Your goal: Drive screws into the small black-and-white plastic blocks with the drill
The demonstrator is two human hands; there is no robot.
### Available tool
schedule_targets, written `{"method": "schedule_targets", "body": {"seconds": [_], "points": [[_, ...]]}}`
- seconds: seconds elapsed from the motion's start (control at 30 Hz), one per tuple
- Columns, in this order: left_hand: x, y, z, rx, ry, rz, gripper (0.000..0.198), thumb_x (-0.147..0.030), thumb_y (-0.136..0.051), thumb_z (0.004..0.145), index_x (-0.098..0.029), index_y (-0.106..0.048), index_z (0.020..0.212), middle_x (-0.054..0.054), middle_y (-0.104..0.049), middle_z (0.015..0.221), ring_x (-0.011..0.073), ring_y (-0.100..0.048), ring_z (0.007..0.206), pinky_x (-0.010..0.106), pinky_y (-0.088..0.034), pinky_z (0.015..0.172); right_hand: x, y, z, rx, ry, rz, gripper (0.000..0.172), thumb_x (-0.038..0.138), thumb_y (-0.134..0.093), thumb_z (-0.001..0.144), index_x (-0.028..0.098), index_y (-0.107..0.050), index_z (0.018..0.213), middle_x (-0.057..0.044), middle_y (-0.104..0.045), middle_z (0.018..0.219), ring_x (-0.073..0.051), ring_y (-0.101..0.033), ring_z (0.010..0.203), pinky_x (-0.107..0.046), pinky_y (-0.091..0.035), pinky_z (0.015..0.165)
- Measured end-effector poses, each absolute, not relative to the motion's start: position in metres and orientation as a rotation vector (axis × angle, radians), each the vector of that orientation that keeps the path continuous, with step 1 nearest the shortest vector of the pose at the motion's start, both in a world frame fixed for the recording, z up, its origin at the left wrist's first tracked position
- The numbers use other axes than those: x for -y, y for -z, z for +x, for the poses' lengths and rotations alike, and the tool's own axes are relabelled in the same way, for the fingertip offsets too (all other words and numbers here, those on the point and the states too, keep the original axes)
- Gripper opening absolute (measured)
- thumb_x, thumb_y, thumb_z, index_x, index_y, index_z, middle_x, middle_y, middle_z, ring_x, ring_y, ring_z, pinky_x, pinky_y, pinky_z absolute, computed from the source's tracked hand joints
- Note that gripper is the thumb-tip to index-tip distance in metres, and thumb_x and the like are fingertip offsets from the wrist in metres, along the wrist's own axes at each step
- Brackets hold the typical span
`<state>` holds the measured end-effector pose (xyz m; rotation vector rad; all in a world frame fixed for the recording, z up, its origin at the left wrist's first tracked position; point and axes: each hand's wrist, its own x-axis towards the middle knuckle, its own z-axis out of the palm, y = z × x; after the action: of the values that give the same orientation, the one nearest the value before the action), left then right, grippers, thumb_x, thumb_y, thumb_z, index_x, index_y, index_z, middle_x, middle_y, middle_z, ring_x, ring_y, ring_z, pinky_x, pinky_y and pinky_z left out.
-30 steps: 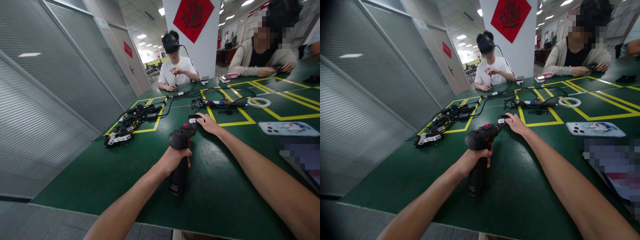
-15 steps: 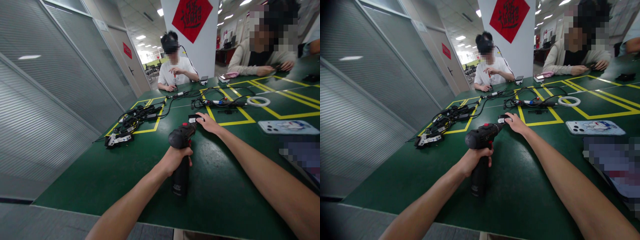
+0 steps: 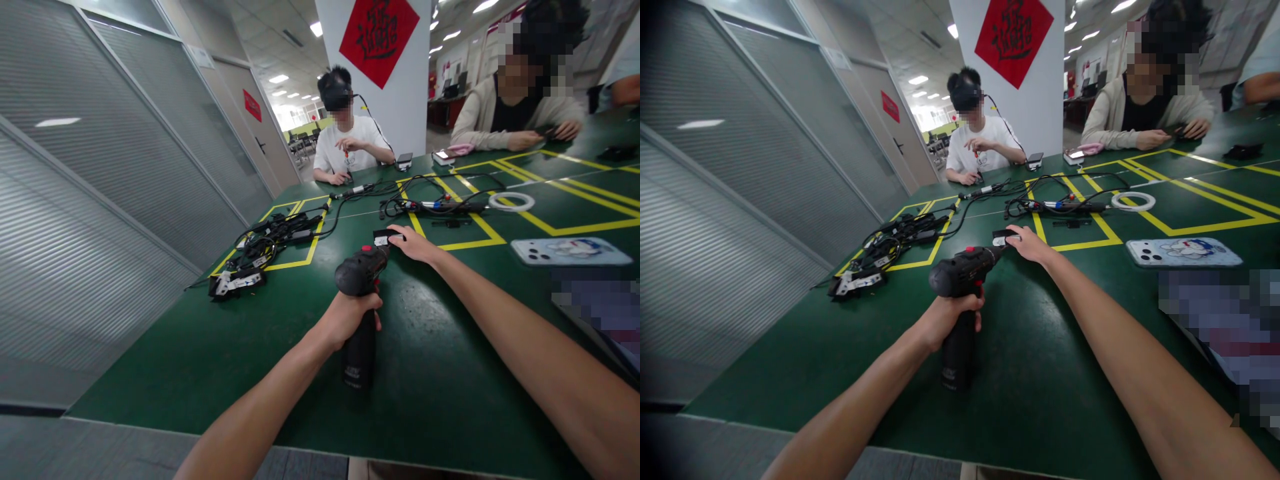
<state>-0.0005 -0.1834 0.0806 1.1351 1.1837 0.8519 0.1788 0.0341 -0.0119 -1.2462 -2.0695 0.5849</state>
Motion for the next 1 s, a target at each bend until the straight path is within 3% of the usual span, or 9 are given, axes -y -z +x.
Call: {"method": "schedule_targets", "body": {"seconds": [1.0], "points": [[0.1802,-0.0841,0.0022,-1.192,-0.859,1.132,0.013,-0.015,-0.056,0.066,-0.016,-0.049,0.076,-0.003,-0.05,0.062,0.0106,-0.055,0.043,0.023,-0.041,0.044,-0.0297,0.0132,0.1694,1.988,-0.601,-1.24,0.044,0.038,-0.041,0.089,0.026,-0.049,0.13,-0.008,-0.05,0.11,-0.024,-0.055,0.103,-0.036,-0.039,0.096]]}}
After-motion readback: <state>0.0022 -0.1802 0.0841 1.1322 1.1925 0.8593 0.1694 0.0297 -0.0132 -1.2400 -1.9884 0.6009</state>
